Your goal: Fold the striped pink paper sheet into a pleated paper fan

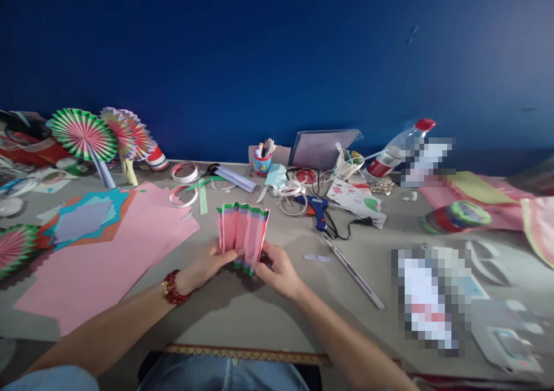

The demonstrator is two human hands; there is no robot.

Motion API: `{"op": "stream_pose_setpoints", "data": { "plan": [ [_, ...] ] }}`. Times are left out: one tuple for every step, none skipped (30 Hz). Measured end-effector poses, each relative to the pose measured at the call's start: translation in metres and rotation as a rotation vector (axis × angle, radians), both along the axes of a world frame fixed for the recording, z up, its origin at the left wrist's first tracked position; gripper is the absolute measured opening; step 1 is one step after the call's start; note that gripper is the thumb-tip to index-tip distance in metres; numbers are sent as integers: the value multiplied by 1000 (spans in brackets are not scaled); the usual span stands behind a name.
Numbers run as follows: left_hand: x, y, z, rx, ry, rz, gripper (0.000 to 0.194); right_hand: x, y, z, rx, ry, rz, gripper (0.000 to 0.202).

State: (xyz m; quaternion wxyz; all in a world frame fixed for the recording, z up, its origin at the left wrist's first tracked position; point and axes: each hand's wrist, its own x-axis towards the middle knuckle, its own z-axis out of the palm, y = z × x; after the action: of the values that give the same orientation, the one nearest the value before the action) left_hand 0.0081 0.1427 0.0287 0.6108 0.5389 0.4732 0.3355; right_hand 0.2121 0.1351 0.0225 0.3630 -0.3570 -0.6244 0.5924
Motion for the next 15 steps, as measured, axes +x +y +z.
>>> {"op": "stream_pose_setpoints", "data": {
  "plan": [
    [0, 0, -2, 1, 1, 10, 33, 0, 0, 0, 5, 2, 0, 34],
    [-1, 0, -4, 6, 2, 27, 33, 0, 0, -1, 9, 0, -2, 34],
    [-1, 0, -6, 16, 4, 44, 32, 0, 1, -1, 14, -4, -4, 34],
    [-1, 0, -7, 32, 1, 59, 30, 0, 1, -2, 20, -9, -10, 35],
    [-2, 0, -8, 49, -4, 69, 29, 0, 1, -3, 22, -13, -14, 35],
    [-2, 0, -9, 64, -10, 75, 28, 0, 1, -3, 21, -14, -18, 35],
    [-2, 0, -9, 77, -14, 75, 26, 0, 1, -4, 17, -11, -21, 35],
    [-1, -1, -9, 88, -13, 69, 25, 0, 0, -5, 9, -7, -20, 35],
    [0, -2, -8, 97, -5, 59, 23, -1, 0, -6, 3, -4, -19, 34],
    [0, -3, -8, 104, 6, 46, 22, -1, 0, -7, 1, -4, -21, 33],
    [2, -4, -7, 111, 18, 28, 22, -1, 0, -8, 5, -7, -22, 32],
    [3, -5, -6, 117, 29, 14, 21, -2, -1, -8, 15, -12, -26, 31],
    [3, -6, -5, 122, 39, 8, 22, -2, -1, -8, 25, -21, -34, 31],
    [4, -6, -4, 128, 51, 10, 23, -2, -1, -8, 34, -34, -46, 31],
    [5, -6, -3, 137, 68, 21, 23, -2, -1, -8, 42, -47, -61, 31]
  ]
}}
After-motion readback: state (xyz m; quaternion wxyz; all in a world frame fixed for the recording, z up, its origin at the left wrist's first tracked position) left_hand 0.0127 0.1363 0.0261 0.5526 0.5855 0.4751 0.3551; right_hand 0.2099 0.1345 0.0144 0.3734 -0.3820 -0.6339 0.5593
